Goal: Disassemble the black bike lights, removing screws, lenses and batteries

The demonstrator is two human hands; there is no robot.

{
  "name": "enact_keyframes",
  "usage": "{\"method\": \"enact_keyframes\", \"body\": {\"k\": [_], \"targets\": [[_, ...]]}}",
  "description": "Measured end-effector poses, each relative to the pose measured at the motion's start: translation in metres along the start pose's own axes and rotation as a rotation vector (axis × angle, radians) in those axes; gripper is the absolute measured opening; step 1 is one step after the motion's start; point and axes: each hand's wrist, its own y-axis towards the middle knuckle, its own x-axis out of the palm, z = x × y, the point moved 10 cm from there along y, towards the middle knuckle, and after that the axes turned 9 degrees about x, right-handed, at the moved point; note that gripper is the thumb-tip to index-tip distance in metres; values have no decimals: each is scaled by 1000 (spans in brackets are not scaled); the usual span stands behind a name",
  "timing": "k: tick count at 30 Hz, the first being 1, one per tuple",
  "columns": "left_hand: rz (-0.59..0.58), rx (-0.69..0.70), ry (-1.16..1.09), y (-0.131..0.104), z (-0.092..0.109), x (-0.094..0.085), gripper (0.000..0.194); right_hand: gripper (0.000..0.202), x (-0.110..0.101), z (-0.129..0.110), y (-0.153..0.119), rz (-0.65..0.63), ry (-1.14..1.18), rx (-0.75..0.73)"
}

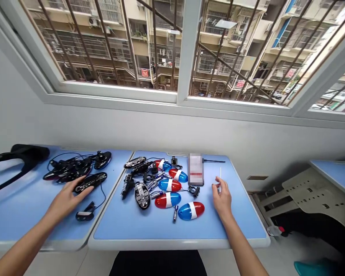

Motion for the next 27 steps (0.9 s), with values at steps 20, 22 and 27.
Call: {"method": "enact_keyframes", "body": {"k": [20, 22, 27], "targets": [[-235, 1091, -120, -184, 369, 96, 55, 47, -6, 8, -2, -11, 30, 95], [-258, 1061, -82, -177, 369, 116, 61, 47, -8, 8, -3, -9, 38, 94], [-223, 1111, -87, -174, 357, 129, 56, 46, -7, 6, -3, -23, 63, 102]]}}
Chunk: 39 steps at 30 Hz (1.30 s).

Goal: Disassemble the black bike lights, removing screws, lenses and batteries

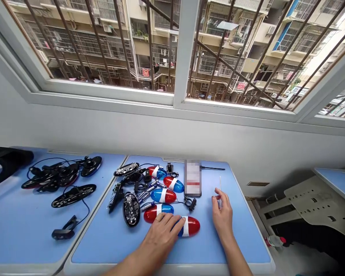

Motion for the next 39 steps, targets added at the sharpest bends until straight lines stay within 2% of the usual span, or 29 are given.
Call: {"method": "enact_keyframes", "body": {"k": [3, 7, 10, 12, 15, 17, 19, 22, 24, 26, 27, 29, 31, 32, 34, 36, 38, 39], "targets": [[86, 15, -4, -6, -5, -17, 47, 45, 2, 1, 0, -23, 18, 1], [245, 18, 23, -15, -16, -56, 39, 48, -1, 0, 2, 5, 22, -26], [343, -26, 41, -23, -41, -89, 36, 49, -5, -2, 5, 45, -13, -37], [383, -108, 75, -30, -72, -110, 37, 50, -5, -3, 7, 34, -32, -25], [357, -312, 60, -43, -141, -128, 35, 50, -3, -7, 7, 9, -53, -20], [279, -448, 9, -52, -189, -125, 32, 50, -1, -9, 7, 1, -65, -21], [217, -487, -13, -57, -222, -119, 31, 49, 0, -8, 7, -4, -77, -14], [151, -494, -47, -62, -244, -111, 31, 49, 2, -5, 8, -14, -89, 9], [152, -516, -40, -65, -239, -112, 36, 49, 2, -3, 8, -20, -94, 26], [180, -520, -20, -65, -215, -117, 41, 49, 2, -3, 8, -23, -101, 42], [191, -501, -14, -63, -196, -118, 42, 49, 2, -3, 8, -22, -104, 46], [131, -333, -30, -47, -145, -109, 44, 49, 2, -5, 7, -22, -103, 46], [-42, -194, -45, -34, -98, -84, 46, 49, 5, -6, 7, -31, -102, 38], [-125, -166, -42, -30, -83, -70, 50, 49, 6, -6, 7, -37, -102, 34], [-223, -178, -7, -25, -71, -47, 54, 49, 7, -4, 7, -42, -108, 20], [-259, -196, 17, -23, -71, -31, 54, 48, 6, -2, 9, -35, -114, 6], [-241, -192, 23, -22, -74, -27, 51, 47, 4, 1, 11, -28, -121, 3], [-210, -186, 23, -23, -75, -30, 50, 47, 4, 3, 12, -31, -124, 13]]}}
